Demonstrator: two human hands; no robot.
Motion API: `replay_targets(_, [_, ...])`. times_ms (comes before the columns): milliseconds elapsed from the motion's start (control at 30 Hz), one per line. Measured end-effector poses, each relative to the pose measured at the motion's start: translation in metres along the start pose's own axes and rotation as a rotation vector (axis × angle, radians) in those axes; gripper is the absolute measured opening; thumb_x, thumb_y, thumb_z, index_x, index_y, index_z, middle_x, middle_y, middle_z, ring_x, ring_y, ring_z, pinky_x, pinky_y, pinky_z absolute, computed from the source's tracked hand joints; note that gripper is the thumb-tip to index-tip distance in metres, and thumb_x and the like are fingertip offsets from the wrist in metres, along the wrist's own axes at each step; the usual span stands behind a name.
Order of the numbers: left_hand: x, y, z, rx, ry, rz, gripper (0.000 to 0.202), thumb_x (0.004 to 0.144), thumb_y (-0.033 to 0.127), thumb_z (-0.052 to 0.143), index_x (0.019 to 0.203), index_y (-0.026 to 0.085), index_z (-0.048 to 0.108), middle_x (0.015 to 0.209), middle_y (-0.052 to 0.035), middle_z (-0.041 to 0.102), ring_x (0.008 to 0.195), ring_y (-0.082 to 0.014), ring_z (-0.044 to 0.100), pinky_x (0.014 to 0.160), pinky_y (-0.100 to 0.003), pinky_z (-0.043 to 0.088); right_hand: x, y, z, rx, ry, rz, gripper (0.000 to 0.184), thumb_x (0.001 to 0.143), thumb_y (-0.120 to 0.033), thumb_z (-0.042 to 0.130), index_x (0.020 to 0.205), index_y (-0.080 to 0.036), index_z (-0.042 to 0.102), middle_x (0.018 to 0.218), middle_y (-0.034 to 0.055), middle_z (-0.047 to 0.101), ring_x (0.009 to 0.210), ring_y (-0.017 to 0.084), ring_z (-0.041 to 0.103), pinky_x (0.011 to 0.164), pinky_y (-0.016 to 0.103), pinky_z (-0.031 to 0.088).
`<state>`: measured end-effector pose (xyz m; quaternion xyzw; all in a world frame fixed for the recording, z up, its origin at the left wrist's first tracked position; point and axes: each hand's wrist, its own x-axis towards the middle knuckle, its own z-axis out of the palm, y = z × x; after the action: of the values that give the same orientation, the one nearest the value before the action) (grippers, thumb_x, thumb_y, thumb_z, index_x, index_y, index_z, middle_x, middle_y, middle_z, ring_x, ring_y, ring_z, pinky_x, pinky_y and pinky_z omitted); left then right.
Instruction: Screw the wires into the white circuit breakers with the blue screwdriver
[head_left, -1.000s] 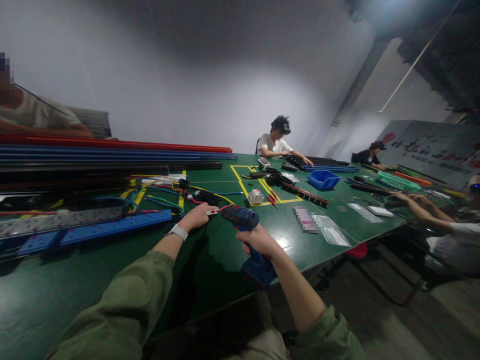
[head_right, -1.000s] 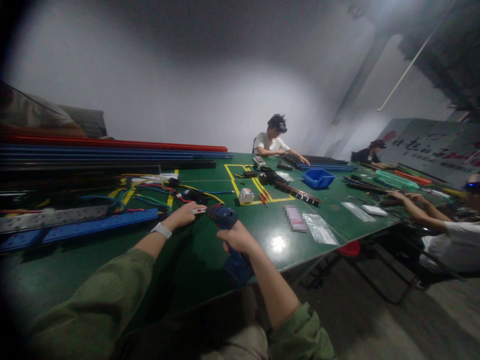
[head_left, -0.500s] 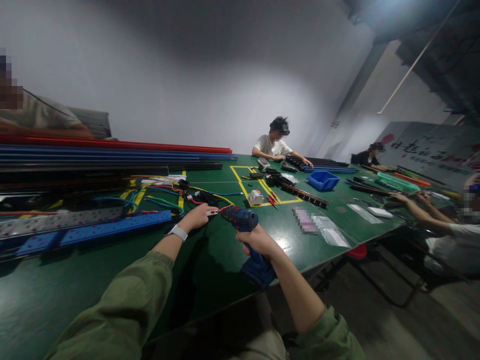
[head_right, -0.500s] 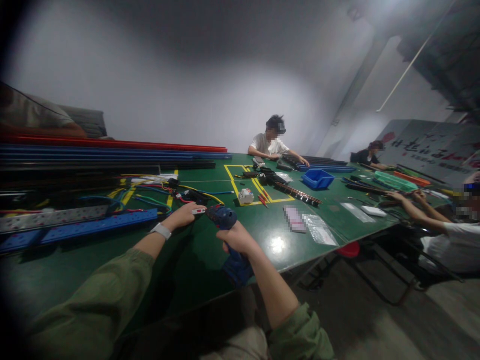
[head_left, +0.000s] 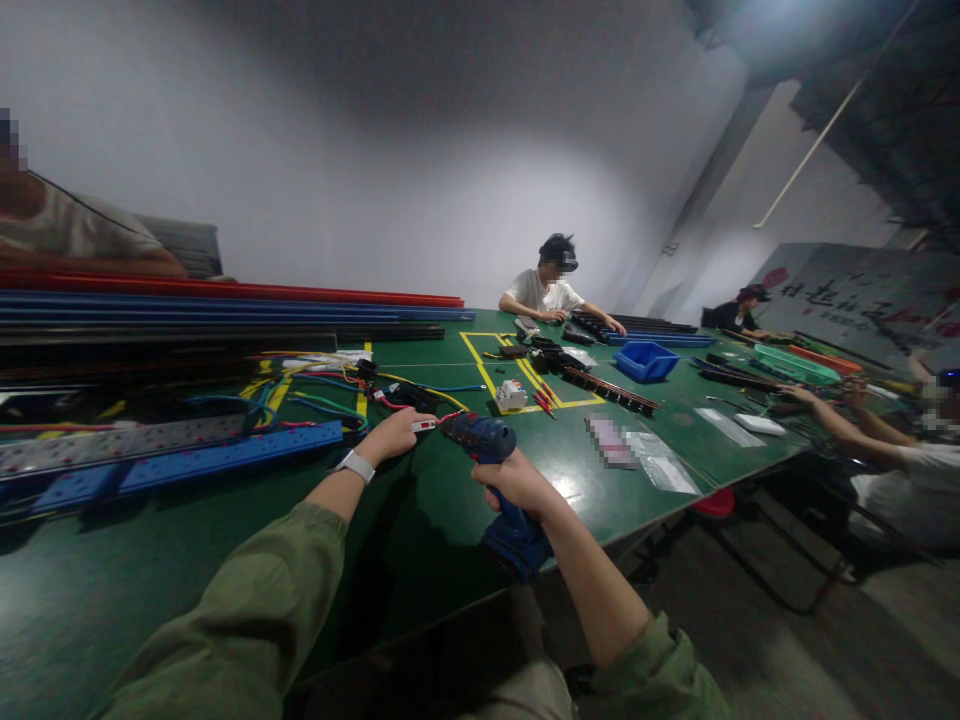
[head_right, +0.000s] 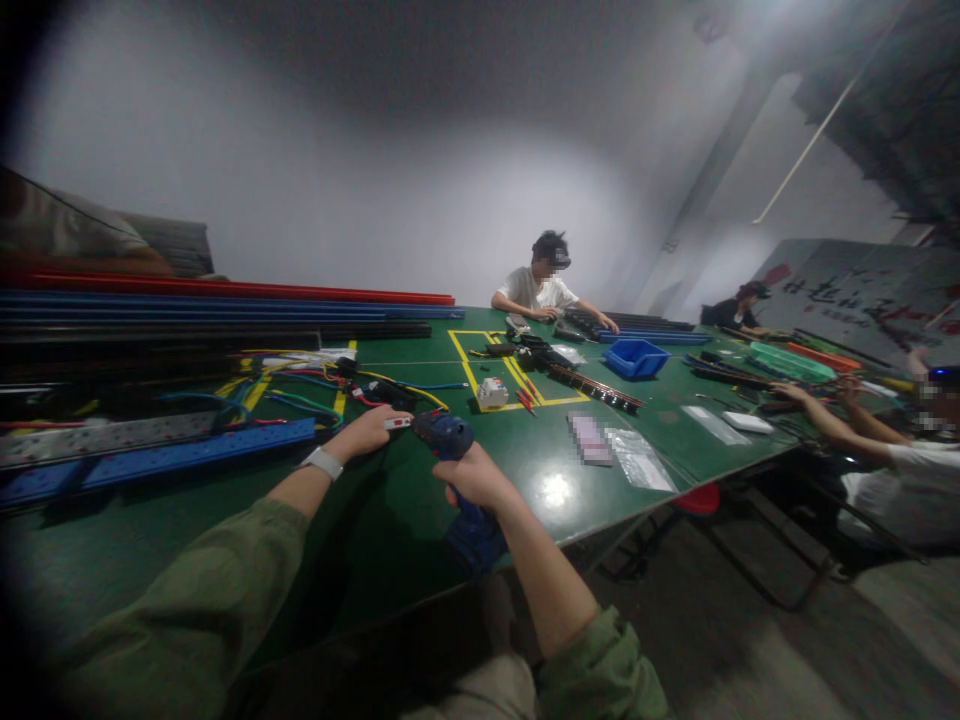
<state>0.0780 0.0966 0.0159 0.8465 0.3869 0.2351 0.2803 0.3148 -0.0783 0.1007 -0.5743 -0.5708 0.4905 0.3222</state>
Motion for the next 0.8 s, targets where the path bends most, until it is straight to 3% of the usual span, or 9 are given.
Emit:
replay_targets(500, [0.0014, -0.0065, 0.0024, 0.013, 0.022, -0.043, 0.058, 0.078, 0.012, 0.06, 0.133, 0.019, 0.073, 0.124, -0.0126, 0.075, 0.12, -0.0309, 0.065, 0.111, -0.037, 0.046, -0.0029, -0.0044, -0.0007, -0.013, -0.009, 0.006, 0.001, 0.079, -0.018, 0.061, 0.078, -0.017, 0.062, 0.046, -0.0035, 0.055, 0.04, 0.01, 0.047, 0.043, 0.019, 0.034])
replay_targets(800, [0.0006, -0.0032, 0.0016, 0.006, 0.023, -0.033, 0.056, 0.077, 0.01, 0.058, 0.131, 0.018, 0.073, 0.119, -0.0115, 0.076, 0.116, -0.0295, 0.065, 0.108, -0.035, 0.047, -0.0011, -0.0013, -0.0004, 0.013, 0.002, 0.02, 0.002, 0.078, -0.017, 0.062, 0.08, -0.017, 0.061, 0.045, -0.0042, 0.054, 0.04, 0.01, 0.046, 0.044, 0.02, 0.033])
